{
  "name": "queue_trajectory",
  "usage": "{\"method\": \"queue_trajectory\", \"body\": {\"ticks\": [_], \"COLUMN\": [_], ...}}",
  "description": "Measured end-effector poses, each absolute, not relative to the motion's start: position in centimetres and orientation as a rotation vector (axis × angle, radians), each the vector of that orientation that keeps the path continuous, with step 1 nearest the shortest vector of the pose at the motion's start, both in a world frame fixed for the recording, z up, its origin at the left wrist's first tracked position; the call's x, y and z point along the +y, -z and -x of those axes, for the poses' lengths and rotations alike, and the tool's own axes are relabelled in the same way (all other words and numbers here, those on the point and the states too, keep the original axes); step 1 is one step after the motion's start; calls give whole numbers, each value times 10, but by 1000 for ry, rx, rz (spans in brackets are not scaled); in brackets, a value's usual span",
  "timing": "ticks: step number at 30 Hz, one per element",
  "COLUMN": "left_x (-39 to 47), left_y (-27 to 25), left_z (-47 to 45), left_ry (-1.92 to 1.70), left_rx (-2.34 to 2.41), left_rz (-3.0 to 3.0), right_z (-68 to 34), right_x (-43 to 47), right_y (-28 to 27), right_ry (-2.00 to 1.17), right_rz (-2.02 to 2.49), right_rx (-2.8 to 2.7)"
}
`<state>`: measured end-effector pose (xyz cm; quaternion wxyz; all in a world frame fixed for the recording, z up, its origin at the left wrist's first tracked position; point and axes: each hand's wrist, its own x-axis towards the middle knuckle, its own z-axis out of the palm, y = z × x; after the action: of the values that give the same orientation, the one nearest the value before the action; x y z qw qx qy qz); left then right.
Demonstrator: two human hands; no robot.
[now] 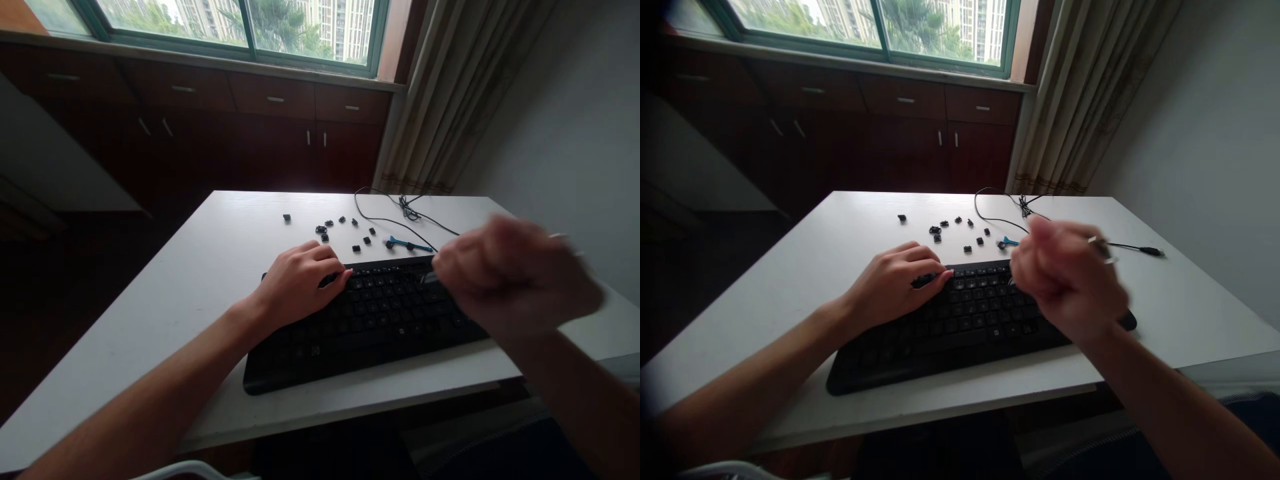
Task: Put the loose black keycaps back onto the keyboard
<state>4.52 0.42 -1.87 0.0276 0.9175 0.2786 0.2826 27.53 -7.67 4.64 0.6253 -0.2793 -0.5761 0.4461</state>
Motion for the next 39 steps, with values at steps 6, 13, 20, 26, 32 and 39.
{"method": "queue_trajectory", "body": {"ticks": [6, 13, 20, 26, 32, 39], "left_x": [4, 4, 11, 53, 98, 132], "left_y": [19, 19, 18, 26, 53, 64], "left_z": [-45, -45, -40, -1, 25, 17], "left_ry": [-850, -860, -888, -1101, -1036, -956], "left_rx": [864, 873, 941, 1279, 1553, 1534], "left_rz": [-2827, -2815, -2756, -2620, -2472, -2516], "right_z": [-273, -296, -296, -290, -301, -314], "right_x": [-65, -73, -41, 3, 10, 13], "right_y": [-14, -28, -36, -34, -7, -2], "right_ry": [-1119, -896, -250, -129, -112, -10], "right_rz": [783, 991, 1427, 1563, 1649, 1817], "right_rx": [-1275, -1578, -2136, -2048, -2044, -2053]}}
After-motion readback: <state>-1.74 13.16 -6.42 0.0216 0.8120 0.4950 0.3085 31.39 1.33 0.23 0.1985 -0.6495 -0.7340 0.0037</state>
